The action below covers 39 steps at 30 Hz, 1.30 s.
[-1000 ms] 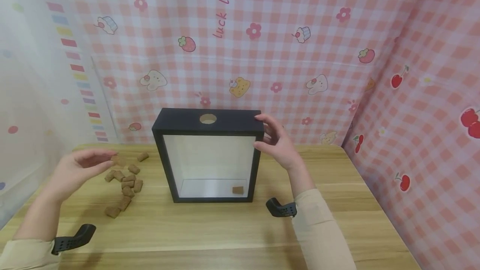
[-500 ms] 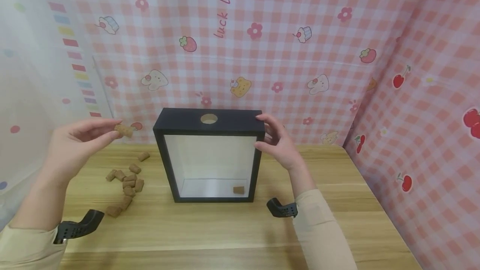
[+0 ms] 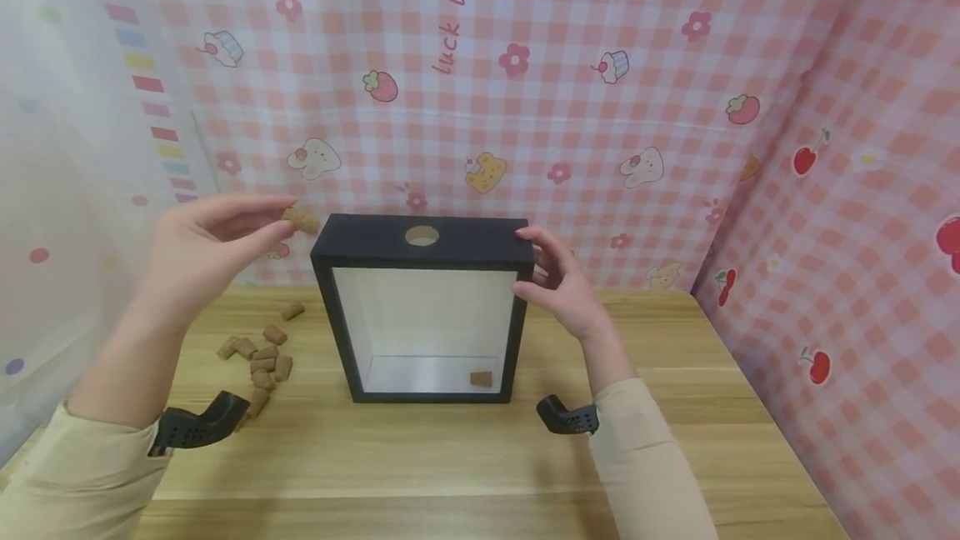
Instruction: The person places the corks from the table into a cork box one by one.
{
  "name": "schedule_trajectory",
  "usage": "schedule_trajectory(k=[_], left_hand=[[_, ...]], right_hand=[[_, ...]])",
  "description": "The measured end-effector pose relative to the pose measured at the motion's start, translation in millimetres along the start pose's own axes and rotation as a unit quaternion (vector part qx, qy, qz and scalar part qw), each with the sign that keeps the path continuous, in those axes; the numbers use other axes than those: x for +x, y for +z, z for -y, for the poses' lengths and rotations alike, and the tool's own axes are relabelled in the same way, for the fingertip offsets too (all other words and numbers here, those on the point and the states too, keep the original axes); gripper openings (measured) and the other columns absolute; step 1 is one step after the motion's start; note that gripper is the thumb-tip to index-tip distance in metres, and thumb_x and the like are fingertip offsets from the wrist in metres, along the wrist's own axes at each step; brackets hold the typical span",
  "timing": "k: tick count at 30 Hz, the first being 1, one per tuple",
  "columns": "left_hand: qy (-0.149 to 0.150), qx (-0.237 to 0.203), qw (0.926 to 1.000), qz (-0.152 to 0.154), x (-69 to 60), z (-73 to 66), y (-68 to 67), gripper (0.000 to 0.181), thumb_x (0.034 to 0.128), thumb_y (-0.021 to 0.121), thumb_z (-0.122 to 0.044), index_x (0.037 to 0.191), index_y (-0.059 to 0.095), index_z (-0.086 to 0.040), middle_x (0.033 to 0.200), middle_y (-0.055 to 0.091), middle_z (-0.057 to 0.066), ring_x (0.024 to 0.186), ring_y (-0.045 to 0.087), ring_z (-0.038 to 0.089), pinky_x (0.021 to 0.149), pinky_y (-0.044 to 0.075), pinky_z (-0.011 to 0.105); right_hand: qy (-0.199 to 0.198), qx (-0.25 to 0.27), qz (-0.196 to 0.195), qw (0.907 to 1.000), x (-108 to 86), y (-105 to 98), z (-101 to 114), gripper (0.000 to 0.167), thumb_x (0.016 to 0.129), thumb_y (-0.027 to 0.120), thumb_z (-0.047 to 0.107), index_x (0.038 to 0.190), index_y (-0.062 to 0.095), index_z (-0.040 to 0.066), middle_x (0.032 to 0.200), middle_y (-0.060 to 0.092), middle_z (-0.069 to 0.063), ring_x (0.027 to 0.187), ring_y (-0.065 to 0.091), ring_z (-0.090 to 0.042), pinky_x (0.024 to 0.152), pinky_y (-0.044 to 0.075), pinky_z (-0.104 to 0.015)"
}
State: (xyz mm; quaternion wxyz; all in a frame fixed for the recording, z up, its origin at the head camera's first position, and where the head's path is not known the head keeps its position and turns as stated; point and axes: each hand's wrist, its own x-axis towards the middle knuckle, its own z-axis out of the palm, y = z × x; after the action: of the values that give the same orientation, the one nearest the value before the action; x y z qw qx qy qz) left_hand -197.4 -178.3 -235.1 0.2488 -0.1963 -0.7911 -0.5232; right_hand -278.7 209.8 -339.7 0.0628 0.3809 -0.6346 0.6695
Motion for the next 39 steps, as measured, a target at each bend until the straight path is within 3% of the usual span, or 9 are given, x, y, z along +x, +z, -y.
schedule_trajectory(k=[5,12,18,27,33,39], left_hand=[[0.021,0.021,0.9995,0.007,9.3,-9.5,22.6,0.023,0.0887,0.074,-0.004,0.111,0.075,0.0,0.106,0.072,0.011,0.084,0.068,0.003,0.075,0.055,0.017],[0.013,0.043,0.9985,0.031,20.0,-21.7,48.9,0.023,0.0891,0.074,-0.006,0.112,0.076,-0.005,0.108,0.071,0.006,0.088,0.069,0.015,0.074,0.056,0.019],[0.038,0.061,0.9965,0.044,30.6,-28.0,66.8,0.021,0.088,0.075,-0.004,0.109,0.077,-0.005,0.104,0.072,0.007,0.083,0.069,0.016,0.071,0.057,0.022],[0.046,0.082,0.9922,0.082,36.4,-27.7,82.9,0.02,0.0894,0.072,-0.002,0.109,0.076,-0.003,0.104,0.071,0.01,0.087,0.067,0.019,0.076,0.057,0.03],[0.033,0.099,0.9881,0.113,39.1,-26.5,90.4,0.02,0.0903,0.071,-0.002,0.11,0.076,-0.002,0.106,0.07,0.011,0.089,0.066,0.02,0.077,0.057,0.029],[0.037,0.116,0.9829,0.138,40.5,-26.6,93.3,0.03,0.0907,0.071,-0.004,0.12,0.072,-0.006,0.114,0.071,0.009,0.089,0.068,0.017,0.075,0.057,0.029]], right_hand=[[-0.005,0.005,0.003,1.0,0.5,0,-1,0.063,0.086,0.061,-0.013,0.137,0.052,0.023,0.132,0.055,-0.004,0.11,0.054,-0.019,0.086,0.052,-0.031],[-0.006,0.007,0.002,1.0,-0.2,-1,-2,0.063,0.086,0.06,-0.014,0.137,0.052,0.023,0.132,0.055,-0.004,0.111,0.054,-0.019,0.086,0.052,-0.032],[0.0,0.006,0.0,1.0,0.0,0,0,0.063,0.086,0.062,-0.012,0.136,0.052,0.024,0.132,0.054,-0.004,0.112,0.053,-0.019,0.088,0.051,-0.032],[0.005,0.004,-0.003,1.0,-0.7,2,2,0.063,0.086,0.062,-0.012,0.136,0.052,0.025,0.131,0.055,-0.002,0.11,0.053,-0.018,0.086,0.051,-0.029],[0.007,0.002,-0.005,1.0,-0.8,2,2,0.065,0.085,0.06,-0.014,0.135,0.052,0.026,0.13,0.056,-0.002,0.109,0.054,-0.017,0.085,0.051,-0.029],[0.007,0.002,-0.005,1.0,-0.8,2,1,0.063,0.086,0.062,-0.012,0.136,0.052,0.025,0.13,0.056,-0.002,0.109,0.055,-0.018,0.086,0.051,-0.028]])
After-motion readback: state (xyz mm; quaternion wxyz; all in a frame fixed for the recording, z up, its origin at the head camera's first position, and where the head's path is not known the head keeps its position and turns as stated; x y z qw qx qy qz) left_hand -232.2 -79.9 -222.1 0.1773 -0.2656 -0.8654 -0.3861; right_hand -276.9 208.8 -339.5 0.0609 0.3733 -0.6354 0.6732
